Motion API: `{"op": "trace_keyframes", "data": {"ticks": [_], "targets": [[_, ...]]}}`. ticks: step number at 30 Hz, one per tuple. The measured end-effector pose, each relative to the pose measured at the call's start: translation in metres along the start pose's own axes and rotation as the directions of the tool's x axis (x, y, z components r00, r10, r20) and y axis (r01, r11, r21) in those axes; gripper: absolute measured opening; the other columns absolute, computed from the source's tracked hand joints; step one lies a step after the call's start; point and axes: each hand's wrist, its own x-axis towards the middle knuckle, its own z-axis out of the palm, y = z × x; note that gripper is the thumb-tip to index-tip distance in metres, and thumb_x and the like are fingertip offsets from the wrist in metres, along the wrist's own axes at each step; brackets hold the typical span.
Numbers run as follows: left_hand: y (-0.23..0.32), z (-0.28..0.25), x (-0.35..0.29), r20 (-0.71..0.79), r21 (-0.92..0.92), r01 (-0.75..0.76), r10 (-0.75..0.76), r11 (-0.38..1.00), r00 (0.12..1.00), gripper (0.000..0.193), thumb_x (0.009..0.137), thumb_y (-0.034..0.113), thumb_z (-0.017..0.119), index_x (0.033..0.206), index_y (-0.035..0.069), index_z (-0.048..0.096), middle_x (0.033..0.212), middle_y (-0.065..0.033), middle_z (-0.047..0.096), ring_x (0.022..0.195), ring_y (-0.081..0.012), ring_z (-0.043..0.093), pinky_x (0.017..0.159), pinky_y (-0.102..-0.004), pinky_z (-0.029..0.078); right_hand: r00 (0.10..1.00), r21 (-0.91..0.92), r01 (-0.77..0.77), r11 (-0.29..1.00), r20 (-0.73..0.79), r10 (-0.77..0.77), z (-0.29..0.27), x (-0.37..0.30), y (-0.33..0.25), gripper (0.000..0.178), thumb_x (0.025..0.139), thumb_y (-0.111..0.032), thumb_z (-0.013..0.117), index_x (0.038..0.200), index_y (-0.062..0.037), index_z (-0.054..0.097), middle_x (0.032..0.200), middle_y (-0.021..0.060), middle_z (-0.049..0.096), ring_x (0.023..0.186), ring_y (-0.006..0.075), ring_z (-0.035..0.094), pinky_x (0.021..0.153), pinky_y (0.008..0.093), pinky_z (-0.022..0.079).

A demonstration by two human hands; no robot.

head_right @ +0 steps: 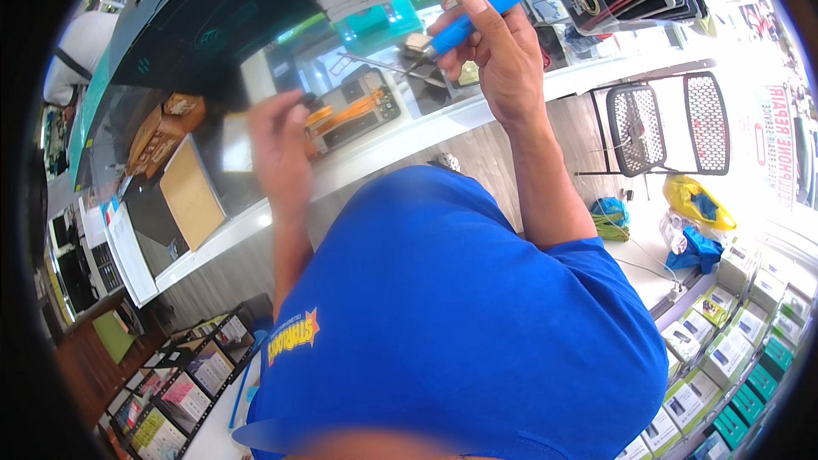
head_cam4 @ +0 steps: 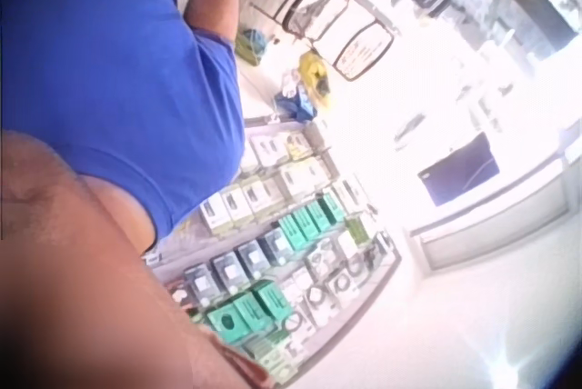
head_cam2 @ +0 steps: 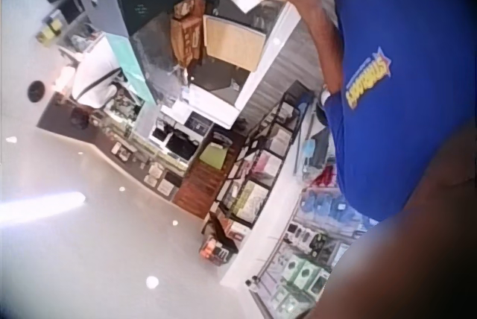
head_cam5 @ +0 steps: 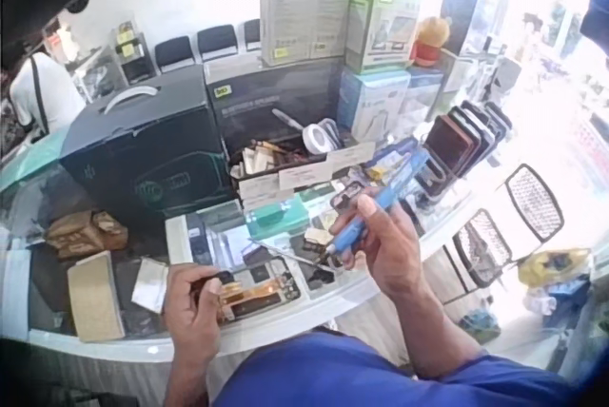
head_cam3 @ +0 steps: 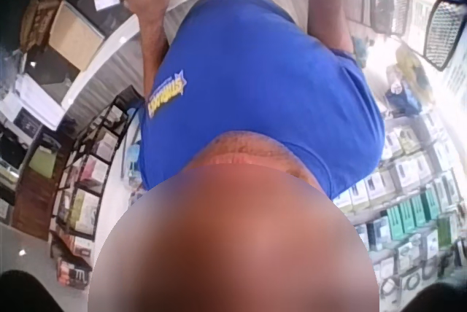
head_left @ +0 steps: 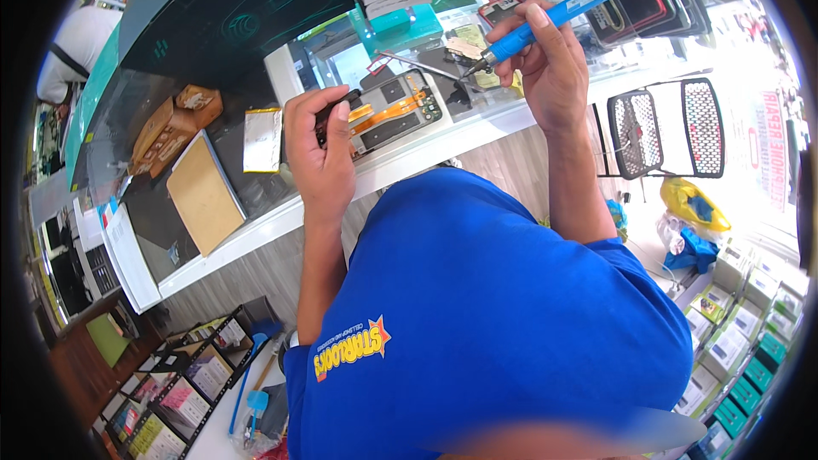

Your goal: The person uses a blue-handled screwdriver to remove and install screws on a disassembled smartphone. They handle the phone's internal components, including the battery and circuit board, and place a protective sticker on the battery. The person works at a counter in a mobile repair shop.

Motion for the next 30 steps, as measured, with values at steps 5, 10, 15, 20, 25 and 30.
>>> {"op": "trace_keyframes", "data": {"ticks": [5, 10, 15, 20, 25, 30], "targets": [[0.0, 0.001, 0.003, -0.002, -0.024, -0.072, 0.072, 0.997, 0.997, 0.016, 0.107, 0.007, 0.067, 0.121, 0.003, 0.073, 0.118, -0.0088, 0.062, 0.106, -0.0173, 0.064, 0.095, -0.0307, 0.053, 0.998, 0.042, -0.039, 0.998, 0.056, 0.037, 0.015, 0.007, 0.004, 0.034, 0.115, -0.033, 0.056, 0.127, -0.0022, 0.06, 0.099, 0.019, 0.075, 0.063, 0.0203, 0.066, 0.058, 0.0328, 0.055], [0.001, 0.001, 0.003, 0.001, -0.041, -0.1, 0.1, 0.994, 0.995, 0.017, 0.106, 0.003, 0.066, 0.122, 0.003, 0.073, 0.118, -0.0087, 0.062, 0.105, -0.0173, 0.065, 0.092, -0.029, 0.053, 0.995, 0.055, -0.059, 0.997, 0.088, 0.054, 0.021, 0.01, 0.009, 0.034, 0.114, -0.032, 0.057, 0.127, -0.0013, 0.06, 0.1, 0.0192, 0.075, 0.065, 0.0204, 0.067, 0.057, 0.0332, 0.055], [0.0, -0.003, 0.002, 0.055, 0.001, -0.145, 0.145, 0.989, 0.988, 0.019, 0.107, 0.006, 0.066, 0.125, 0.004, 0.072, 0.121, -0.0081, 0.061, 0.106, -0.0153, 0.065, 0.091, -0.0276, 0.054, 0.992, 0.093, -0.067, 0.993, 0.111, 0.056, 0.024, 0.012, 0.015, 0.035, 0.113, -0.033, 0.061, 0.127, -0.0012, 0.06, 0.098, 0.0196, 0.074, 0.064, 0.0203, 0.068, 0.055, 0.0332, 0.056], [-0.001, 0.0, 0.002, 0.06, -0.133, -0.144, 0.153, 0.981, 0.986, 0.019, 0.106, 0.002, 0.065, 0.124, 0.004, 0.072, 0.118, -0.0082, 0.06, 0.104, -0.017, 0.065, 0.09, -0.0286, 0.055, 0.987, 0.084, -0.067, 0.994, 0.15, 0.054, 0.022, 0.012, 0.017, 0.039, 0.115, -0.037, 0.055, 0.126, -0.0007, 0.062, 0.103, 0.0217, 0.073, 0.07, 0.0221, 0.07, 0.059, 0.034, 0.057], [-0.001, -0.001, 0.001, 0.069, -0.166, -0.168, 0.181, 0.972, 0.981, 0.02, 0.105, 0.001, 0.065, 0.124, 0.005, 0.072, 0.118, -0.0091, 0.063, 0.105, -0.02, 0.065, 0.093, -0.0308, 0.053, 0.991, 0.013, -0.035, 0.999, 0.126, 0.033, 0.027, 0.01, 0.015, 0.039, 0.116, -0.038, 0.052, 0.126, -0.0016, 0.062, 0.103, 0.021, 0.073, 0.071, 0.0219, 0.069, 0.061, 0.0332, 0.057], [0.005, -0.009, -0.004, 0.084, -0.212, -0.213, 0.235, 0.954, 0.968, 0.021, 0.104, 0.001, 0.066, 0.124, 0.006, 0.072, 0.117, -0.0112, 0.062, 0.107, -0.0252, 0.064, 0.095, -0.0343, 0.053, 0.988, -0.047, -0.008, 0.999, 0.151, 0.015, 0.041, 0.006, 0.012, 0.039, 0.118, -0.038, 0.047, 0.123, -0.0028, 0.062, 0.104, 0.0209, 0.072, 0.072, 0.0206, 0.068, 0.064, 0.0335, 0.057]]}}
